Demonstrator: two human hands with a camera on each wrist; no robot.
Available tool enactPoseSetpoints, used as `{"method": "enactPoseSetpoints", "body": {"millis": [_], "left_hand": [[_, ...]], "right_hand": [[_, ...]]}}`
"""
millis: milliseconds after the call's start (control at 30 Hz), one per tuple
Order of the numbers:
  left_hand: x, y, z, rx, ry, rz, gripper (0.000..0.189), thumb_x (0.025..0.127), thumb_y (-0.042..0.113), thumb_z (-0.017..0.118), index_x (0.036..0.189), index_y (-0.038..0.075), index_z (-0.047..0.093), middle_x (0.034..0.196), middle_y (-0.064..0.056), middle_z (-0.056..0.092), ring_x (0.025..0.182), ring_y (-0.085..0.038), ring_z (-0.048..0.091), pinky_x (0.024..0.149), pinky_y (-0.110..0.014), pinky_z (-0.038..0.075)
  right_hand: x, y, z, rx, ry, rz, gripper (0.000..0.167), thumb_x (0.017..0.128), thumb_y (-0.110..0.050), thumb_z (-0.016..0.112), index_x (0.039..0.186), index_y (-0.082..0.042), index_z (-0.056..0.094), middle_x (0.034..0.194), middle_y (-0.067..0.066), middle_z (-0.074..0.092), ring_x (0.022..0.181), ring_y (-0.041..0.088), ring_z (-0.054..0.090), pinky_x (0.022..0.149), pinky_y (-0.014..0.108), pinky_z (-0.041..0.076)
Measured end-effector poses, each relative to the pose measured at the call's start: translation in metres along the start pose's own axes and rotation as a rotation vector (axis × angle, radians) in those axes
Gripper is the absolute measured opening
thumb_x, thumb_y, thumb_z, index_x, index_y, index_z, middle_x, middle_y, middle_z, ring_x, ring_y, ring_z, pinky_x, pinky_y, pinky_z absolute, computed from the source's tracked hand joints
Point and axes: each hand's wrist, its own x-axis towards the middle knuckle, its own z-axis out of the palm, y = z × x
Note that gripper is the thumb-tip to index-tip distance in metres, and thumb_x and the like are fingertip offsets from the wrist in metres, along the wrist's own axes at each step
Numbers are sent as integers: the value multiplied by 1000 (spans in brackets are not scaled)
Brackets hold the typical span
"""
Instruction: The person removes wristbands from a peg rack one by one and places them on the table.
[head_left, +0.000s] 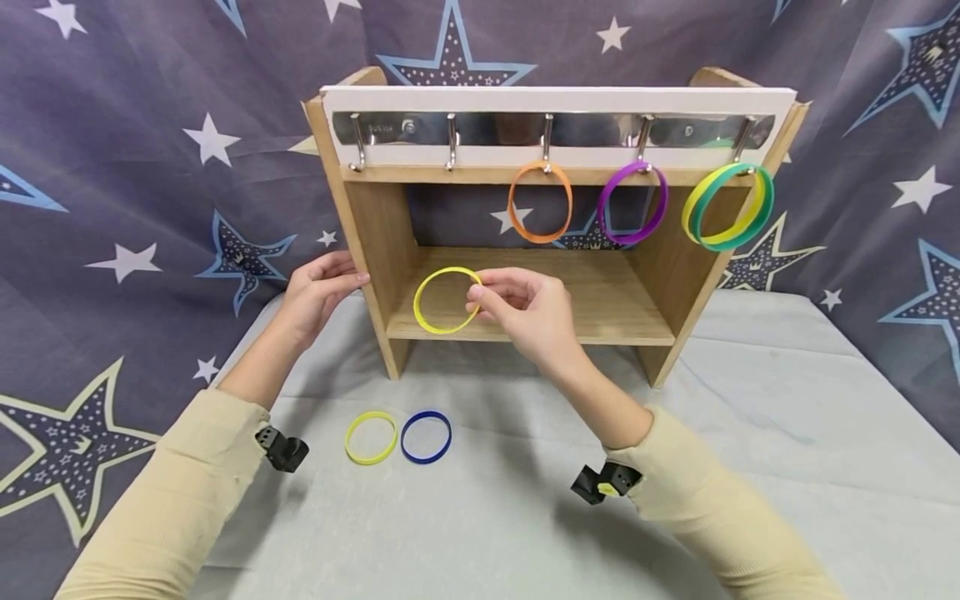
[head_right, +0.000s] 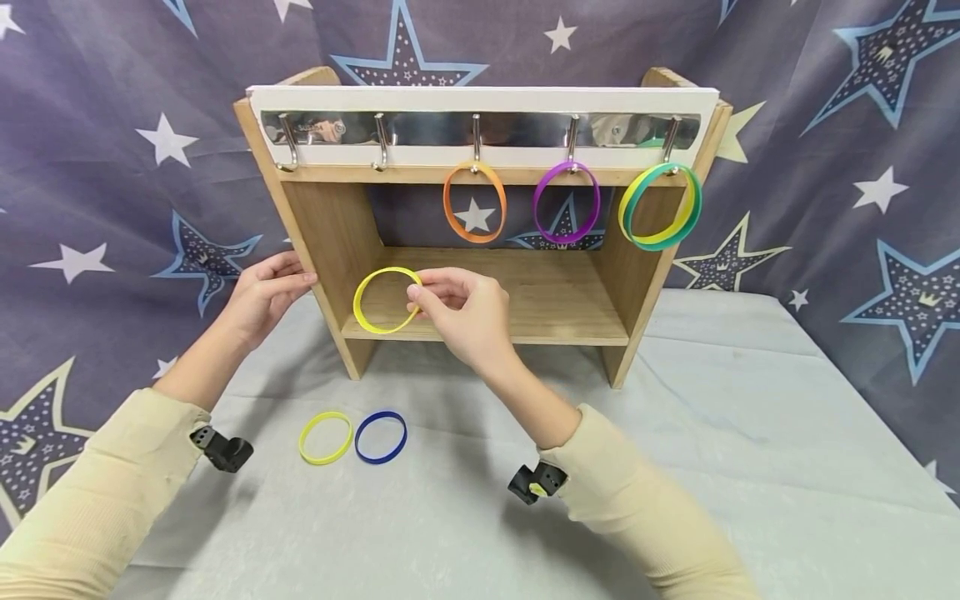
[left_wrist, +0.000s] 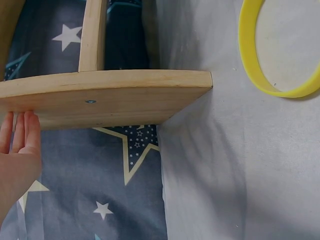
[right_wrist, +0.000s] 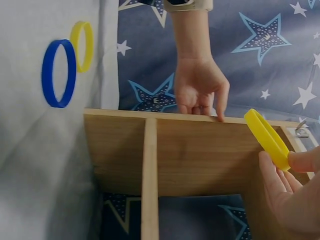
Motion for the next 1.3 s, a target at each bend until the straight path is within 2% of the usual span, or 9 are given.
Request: {"method": "enactPoseSetpoints", "body": {"millis": [200,500,700,800,867,933,1067,1300], "left_hand": [[0,0,0,-1,-2,-2,23,88,-6,58,98,14,67,93,5,70,91,-4,65,86,-13,53],[0,1,1,4,-2,-1,24,88,-5,58,98,14,67,93,5,70,92,-4,65,87,-13,52],[-1,1,1,10,-1,-3,24,88,-5,58,100,15,66,95,6,70,93,-3,65,87,-13,52],[-1,1,1,7,1,-1,24,88,-5,58,100,14,66,95,6,70,93,-4,65,87,-13,52],[0,2,1,2,1,3,24,88,-6,58,100,14,66,94,6,70,93,-4,65,87,-13,52],[0,2,1,-1,1,3,24,88,-6,58,100,14,66,95,6,70,93,-4,65,87,-13,52],[0,1,0,5,3,-7,23,88,-4,60,101,14,65,96,6,69,94,-4,64,87,-12,52],[-1,1,-1,10,-3,-6,22,89,-4,59,100,14,65,94,6,70,92,-3,65,87,-12,52]], "right_hand": [[-6,9,-1,-16,-3,19,20,86,-4,69,103,7,69,87,26,72,65,3,69,74,39,61],[-17,23,-8,-58,-6,52,20,87,-4,68,104,7,69,87,30,70,66,4,68,70,33,62],[-24,39,-12,-119,-28,93,23,87,-5,69,106,8,68,90,26,72,71,16,72,70,35,62],[-29,46,-14,-159,-45,96,23,86,-5,69,106,6,68,90,25,73,74,28,73,67,32,62],[-32,50,-15,-197,-59,91,21,86,-6,70,105,4,70,89,22,73,73,30,73,64,30,61],[-36,53,-17,-243,-70,92,19,86,-9,71,102,1,71,87,19,74,72,30,73,62,27,61],[-43,62,-18,-300,-94,126,16,85,-12,72,100,-3,73,85,15,75,69,21,73,61,24,59],[-53,73,-18,-304,-130,215,14,85,-10,72,96,-3,73,79,15,75,72,32,72,66,40,61]]}}
